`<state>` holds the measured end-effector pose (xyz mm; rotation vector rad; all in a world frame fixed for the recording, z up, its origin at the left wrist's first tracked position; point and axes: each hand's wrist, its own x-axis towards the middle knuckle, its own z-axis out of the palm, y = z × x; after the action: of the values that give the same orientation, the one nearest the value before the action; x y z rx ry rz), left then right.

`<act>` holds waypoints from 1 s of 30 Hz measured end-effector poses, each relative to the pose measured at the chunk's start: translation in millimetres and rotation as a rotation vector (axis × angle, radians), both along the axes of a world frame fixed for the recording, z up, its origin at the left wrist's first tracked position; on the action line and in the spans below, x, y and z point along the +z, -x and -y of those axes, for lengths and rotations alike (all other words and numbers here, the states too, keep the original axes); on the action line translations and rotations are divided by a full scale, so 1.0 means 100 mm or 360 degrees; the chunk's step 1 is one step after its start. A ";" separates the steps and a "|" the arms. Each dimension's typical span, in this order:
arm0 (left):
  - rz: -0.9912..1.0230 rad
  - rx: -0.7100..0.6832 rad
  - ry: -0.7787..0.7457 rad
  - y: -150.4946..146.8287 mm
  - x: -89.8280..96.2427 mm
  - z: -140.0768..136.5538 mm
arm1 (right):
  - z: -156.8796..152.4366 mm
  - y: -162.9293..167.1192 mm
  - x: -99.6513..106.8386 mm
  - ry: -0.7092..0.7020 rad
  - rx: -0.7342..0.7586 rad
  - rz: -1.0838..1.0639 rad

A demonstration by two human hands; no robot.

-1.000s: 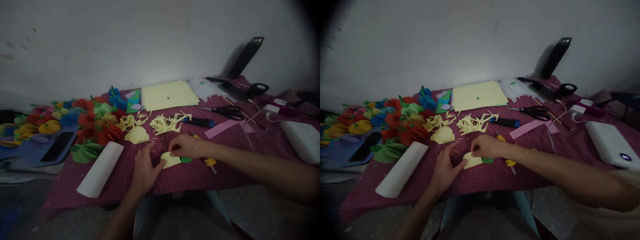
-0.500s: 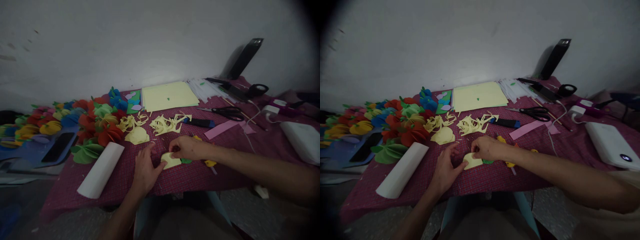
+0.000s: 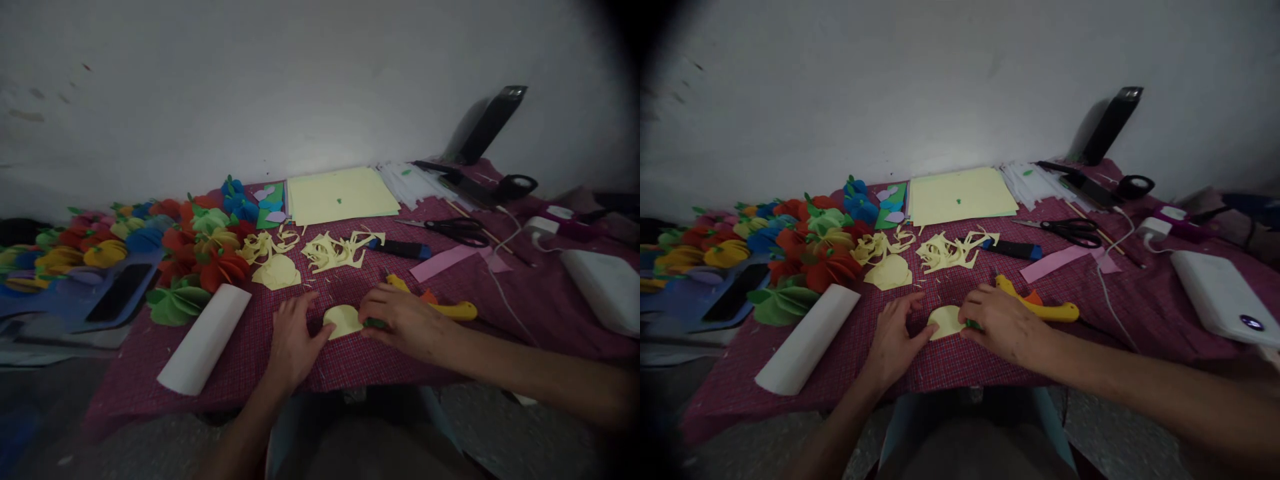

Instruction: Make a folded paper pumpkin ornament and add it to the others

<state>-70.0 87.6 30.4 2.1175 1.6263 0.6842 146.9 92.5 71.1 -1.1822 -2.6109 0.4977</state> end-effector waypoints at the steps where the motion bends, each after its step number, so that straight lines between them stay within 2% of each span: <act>1: -0.0015 -0.0003 0.0001 0.00 0.00 0.00 | 0.01 0.01 -0.02 0.0007 0.0003 0.0017; 11: -0.0052 -0.0045 0.0033 0.00 0.02 0.00 | -0.07 0.10 -0.14 -0.0027 0.0031 0.0073; 16: -0.0058 -0.0050 0.0022 0.01 0.03 -0.02 | -0.07 0.12 -0.08 -0.0050 0.0048 0.0072; 21: -0.0141 -0.0070 -0.0203 0.01 0.06 0.16 | 0.07 0.11 -0.02 -0.0087 0.0022 0.0123; 25: -0.0463 -0.0454 -0.0442 -0.04 0.04 0.43 | 0.25 0.04 -0.17 -0.0223 0.0018 0.0095; 27: -0.0574 -0.0596 -0.0445 -0.06 0.00 0.51 | 0.30 0.01 -0.26 -0.0266 0.0057 0.0113; 30: -0.0673 -0.0674 -0.0361 -0.09 -0.05 0.52 | 0.32 -0.03 -0.33 -0.0226 0.0138 0.0146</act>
<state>-61.3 35.5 25.7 2.8036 1.2511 0.3059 150.1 60.4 38.0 -1.0749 -2.7330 0.2741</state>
